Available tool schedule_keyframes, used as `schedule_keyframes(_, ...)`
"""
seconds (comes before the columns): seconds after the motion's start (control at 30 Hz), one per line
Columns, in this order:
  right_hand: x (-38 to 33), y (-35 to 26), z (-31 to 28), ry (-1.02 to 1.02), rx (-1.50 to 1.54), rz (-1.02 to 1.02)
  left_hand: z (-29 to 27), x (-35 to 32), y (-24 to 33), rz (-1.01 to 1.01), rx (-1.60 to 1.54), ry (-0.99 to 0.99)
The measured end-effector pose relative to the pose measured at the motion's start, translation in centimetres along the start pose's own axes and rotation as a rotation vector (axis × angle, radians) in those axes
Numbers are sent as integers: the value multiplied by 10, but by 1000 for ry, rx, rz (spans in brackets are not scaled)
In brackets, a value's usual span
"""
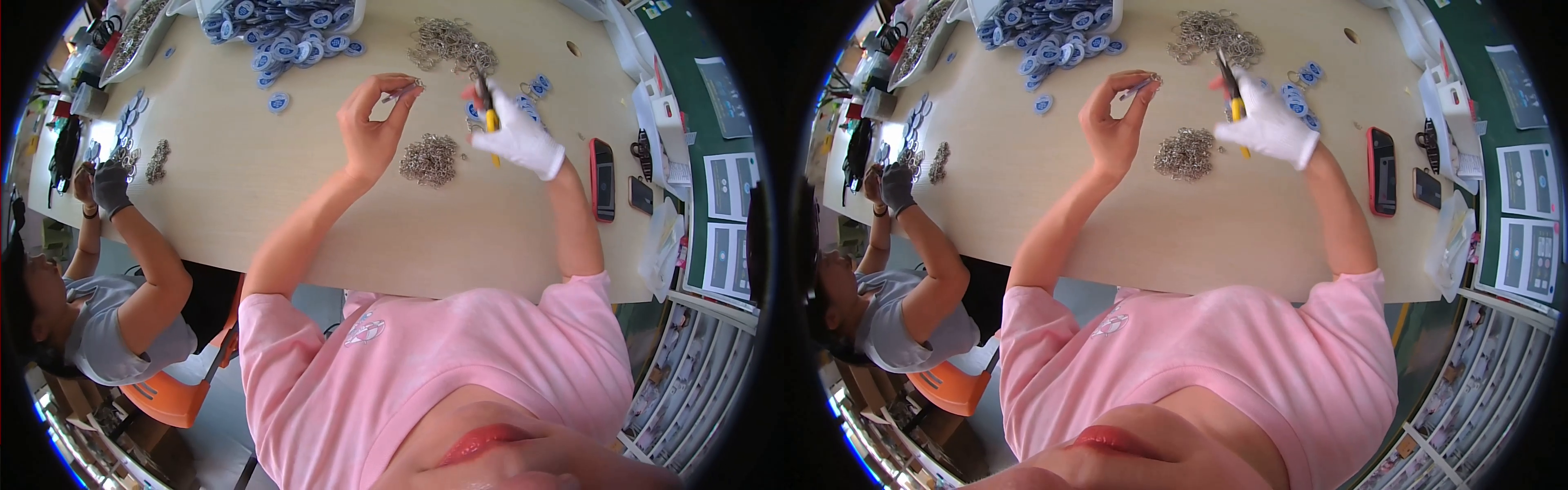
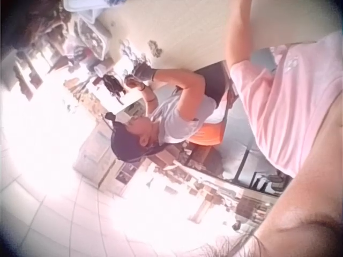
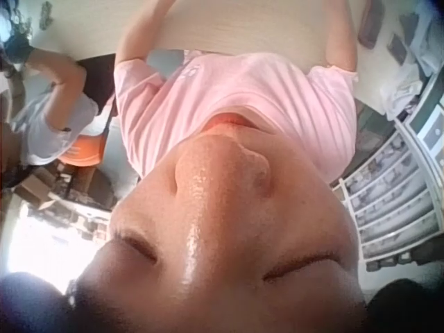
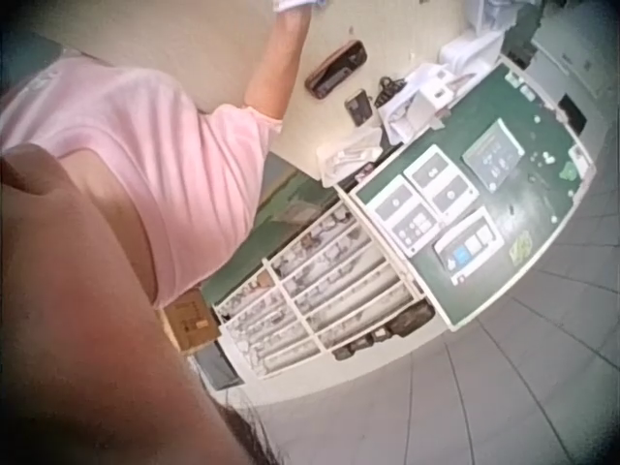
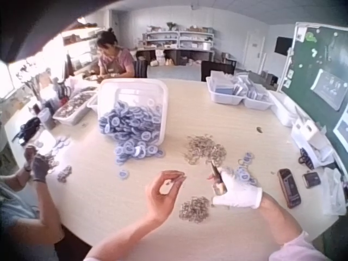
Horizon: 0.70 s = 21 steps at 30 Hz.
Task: The person assembles keychains by attaching blue charms to metal keychain rings using pliers.
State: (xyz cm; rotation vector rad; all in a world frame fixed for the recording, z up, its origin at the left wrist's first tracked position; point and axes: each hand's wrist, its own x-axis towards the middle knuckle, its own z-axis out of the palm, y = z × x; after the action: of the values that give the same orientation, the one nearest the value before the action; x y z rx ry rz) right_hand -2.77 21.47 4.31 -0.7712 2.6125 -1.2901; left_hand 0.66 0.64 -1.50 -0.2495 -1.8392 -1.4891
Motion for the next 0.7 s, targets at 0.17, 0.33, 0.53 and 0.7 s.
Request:
schedule_keyframes(0.17, -39, 42, -7, -144, -295, -79, -2, 3, -2, 169, 31, 52)
schedule_keyframes(0.33, -42, 5, 4, 232, -637, -205, 1, 2, -3, 375, 50, 98)
schedule_keyframes(0.53, -25, -43, 35, 392, -682, -359, 3, 1, -1, 427, 57, 86)
schedule_keyframes(0.7, -20, -44, 41, 407, -710, -404, 1, -2, -2, 415, 14, 86)
